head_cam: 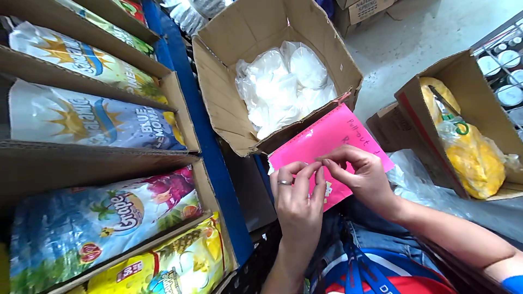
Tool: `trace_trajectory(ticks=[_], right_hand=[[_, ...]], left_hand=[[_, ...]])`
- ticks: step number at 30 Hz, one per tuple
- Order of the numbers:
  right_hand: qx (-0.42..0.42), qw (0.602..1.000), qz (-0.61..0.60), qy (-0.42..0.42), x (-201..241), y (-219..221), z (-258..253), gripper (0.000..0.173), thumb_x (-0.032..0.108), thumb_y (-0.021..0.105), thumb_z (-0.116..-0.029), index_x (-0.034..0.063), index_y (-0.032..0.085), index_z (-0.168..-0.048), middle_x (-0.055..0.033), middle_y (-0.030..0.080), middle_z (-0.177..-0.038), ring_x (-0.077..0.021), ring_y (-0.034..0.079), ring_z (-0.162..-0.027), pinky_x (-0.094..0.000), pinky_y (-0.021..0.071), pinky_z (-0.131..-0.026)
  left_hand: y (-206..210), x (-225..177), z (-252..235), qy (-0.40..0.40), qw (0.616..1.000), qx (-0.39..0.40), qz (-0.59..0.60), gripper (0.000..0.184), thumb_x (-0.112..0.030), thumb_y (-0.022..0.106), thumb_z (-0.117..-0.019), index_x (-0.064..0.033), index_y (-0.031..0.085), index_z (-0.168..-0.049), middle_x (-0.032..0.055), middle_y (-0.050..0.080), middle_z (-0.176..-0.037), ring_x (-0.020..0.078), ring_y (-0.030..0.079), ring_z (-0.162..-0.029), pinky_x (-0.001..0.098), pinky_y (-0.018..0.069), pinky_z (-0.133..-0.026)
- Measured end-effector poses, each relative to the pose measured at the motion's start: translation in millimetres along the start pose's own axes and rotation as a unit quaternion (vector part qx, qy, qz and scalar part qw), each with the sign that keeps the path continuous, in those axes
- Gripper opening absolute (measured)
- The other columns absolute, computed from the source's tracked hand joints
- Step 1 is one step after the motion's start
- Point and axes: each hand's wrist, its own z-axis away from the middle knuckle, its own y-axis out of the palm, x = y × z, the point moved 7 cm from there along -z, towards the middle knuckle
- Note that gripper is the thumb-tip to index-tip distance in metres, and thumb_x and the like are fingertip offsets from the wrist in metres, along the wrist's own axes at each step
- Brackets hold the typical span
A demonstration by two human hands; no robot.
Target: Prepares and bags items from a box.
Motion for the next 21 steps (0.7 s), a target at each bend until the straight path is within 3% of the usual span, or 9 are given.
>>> trace_trajectory(ticks=[11,21], right_hand=[[-0.01,0.998,0.027,-0.06,8.3,0.3,1.1,0.013,0.005,0.066,-0.0933,-0.0025,0.076,-0.098,-0.0038,0.072,-0.091,0.0038,0.061,-0.081,-0.0105,0.0497,-0.073],[0.004,0.995,0.056,-0.078,7.9,1.2,-0.1,0.012,0.007,0.068,-0.0928,-0.0021,0.076,-0.096,-0.006,0.072,-0.091,0.0014,0.063,-0.083,-0.0112,0.0498,-0.075]], left_hand=[[0.4,0.1,-0.8,-0.011,0.999,-0.031,-0.007,0.011,-0.011,0.075,-0.0856,-0.0024,0.077,-0.092,0.0089,0.064,-0.093,0.008,0.058,-0.09,0.0127,0.0448,-0.075],[6.8,6.6,-6.4,-0.011,1.0,-0.008,0.013,0.01,-0.014,0.071,-0.0862,-0.0047,0.073,-0.088,0.0072,0.063,-0.093,0.0096,0.057,-0.093,0.0153,0.0434,-0.079]])
